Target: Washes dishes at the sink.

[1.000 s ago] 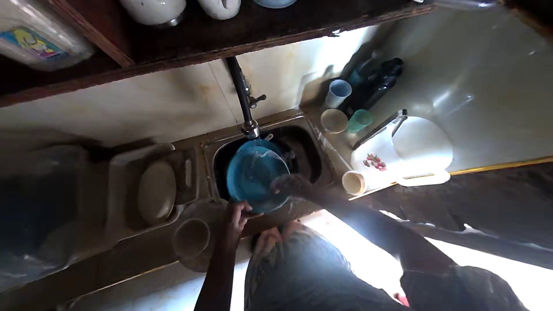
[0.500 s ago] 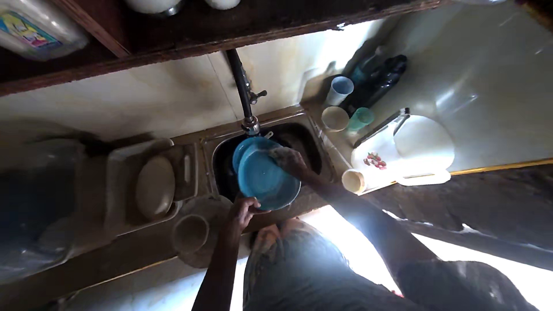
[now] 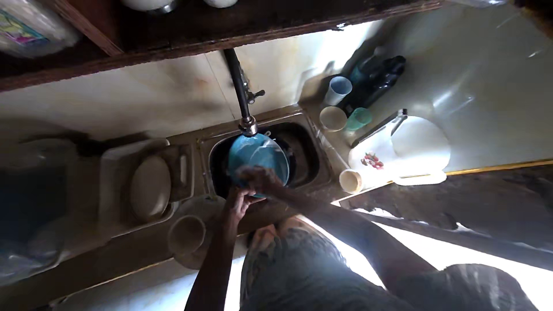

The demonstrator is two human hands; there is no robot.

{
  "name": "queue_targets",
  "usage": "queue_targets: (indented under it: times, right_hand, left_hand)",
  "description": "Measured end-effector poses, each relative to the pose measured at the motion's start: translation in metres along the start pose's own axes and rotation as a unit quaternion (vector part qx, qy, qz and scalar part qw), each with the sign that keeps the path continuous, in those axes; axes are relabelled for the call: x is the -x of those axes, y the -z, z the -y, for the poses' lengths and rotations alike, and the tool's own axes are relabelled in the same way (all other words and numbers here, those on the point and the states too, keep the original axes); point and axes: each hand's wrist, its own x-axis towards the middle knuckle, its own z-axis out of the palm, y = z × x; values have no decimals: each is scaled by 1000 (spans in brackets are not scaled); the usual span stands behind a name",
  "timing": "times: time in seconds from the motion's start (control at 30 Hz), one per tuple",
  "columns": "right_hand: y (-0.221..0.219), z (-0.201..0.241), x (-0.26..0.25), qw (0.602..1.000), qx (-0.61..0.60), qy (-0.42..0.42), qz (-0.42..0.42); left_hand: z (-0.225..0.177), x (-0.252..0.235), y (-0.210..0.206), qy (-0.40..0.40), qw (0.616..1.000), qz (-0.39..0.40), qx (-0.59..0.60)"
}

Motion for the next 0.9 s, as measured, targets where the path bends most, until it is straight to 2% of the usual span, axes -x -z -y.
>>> queue_targets:
  times: [0.07, 0.17, 0.23, 0.3, 0.33, 0.43, 0.5, 0.53, 0.57, 0.63, 0.7, 0.77, 0.83, 0.9]
  right_hand:
    - [3, 2, 20, 995, -17, -7, 100]
    - [36, -46, 26, 967, 154, -34, 199]
    - [54, -64, 12, 959, 208, -93, 167]
    - [46, -74, 3, 975, 168, -115, 83]
    - [35, -72, 8, 981, 141, -104, 83]
    - [22, -43, 35, 972, 142, -31, 185]
    - [39, -50, 31, 958, 175, -109, 199]
    - [46, -67, 21, 964, 169, -141, 152]
    - [49, -87, 10, 978, 141, -141, 69]
    - [46, -95, -12, 989, 78, -83, -92]
    - [27, -58, -29, 985, 57, -18, -161]
    - [3, -24, -28, 992, 37, 43, -116]
    - [-9, 1, -9, 995, 18, 102, 8]
    - [0, 2, -6, 985, 60, 139, 78]
  left_hand:
    - [-4, -2, 11, -25, 999, -43, -6]
    - [2, 8, 20, -7, 998, -61, -1]
    - [9, 11, 14, 15, 998, -54, 9]
    - [10, 9, 10, 14, 998, -50, 28]
    - [9, 6, 11, 7, 998, -55, 30]
    - [1, 7, 22, -4, 998, -60, -27]
    - [3, 13, 21, 15, 997, -53, -54]
    - [3, 16, 19, 25, 996, -45, -69]
    - [3, 20, 15, 34, 995, -32, -91]
    - [3, 26, 4, 48, 989, 8, -137]
    - [0, 24, -1, 48, 985, 18, -165]
    - [-5, 17, 1, 43, 983, 26, -176]
    - [-7, 14, 7, 22, 984, 7, -174]
    - [-6, 15, 12, 6, 984, 10, -176]
